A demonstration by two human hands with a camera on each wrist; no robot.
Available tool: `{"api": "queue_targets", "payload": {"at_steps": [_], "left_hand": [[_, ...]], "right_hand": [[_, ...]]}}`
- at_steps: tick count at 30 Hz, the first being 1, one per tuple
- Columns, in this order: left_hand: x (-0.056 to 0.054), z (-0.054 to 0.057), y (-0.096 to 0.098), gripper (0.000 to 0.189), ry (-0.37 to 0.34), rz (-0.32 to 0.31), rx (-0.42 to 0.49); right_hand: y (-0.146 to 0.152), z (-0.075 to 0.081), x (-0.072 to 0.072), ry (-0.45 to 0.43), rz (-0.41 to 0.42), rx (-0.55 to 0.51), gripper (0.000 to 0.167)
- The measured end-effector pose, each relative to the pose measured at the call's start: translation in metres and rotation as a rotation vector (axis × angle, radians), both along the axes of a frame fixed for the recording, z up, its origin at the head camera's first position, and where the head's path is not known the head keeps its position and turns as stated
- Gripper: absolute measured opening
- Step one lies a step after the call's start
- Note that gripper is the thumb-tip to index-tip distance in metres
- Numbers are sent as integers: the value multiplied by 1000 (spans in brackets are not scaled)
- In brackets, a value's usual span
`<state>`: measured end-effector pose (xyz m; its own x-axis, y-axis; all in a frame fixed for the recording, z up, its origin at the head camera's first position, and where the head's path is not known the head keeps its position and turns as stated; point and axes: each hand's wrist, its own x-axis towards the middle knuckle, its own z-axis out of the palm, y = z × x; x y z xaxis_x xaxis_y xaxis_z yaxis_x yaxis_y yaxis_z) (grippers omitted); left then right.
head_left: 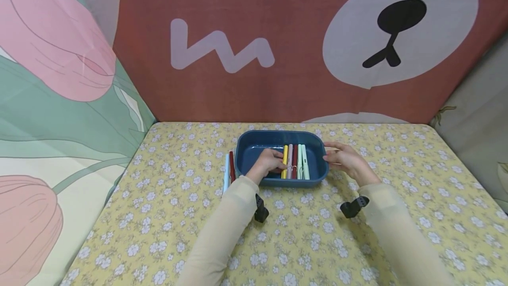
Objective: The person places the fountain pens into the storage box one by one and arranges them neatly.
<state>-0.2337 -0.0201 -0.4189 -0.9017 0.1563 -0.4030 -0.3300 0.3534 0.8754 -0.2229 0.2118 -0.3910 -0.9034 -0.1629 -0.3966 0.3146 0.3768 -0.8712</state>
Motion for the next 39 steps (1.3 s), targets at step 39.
{"api": "queue_targets", "payload": {"at_steps": [39], "left_hand": [[-2,3,-3,40,109,100,122]], "right_hand": [[0,-3,2,-3,-25,-9,63]]}}
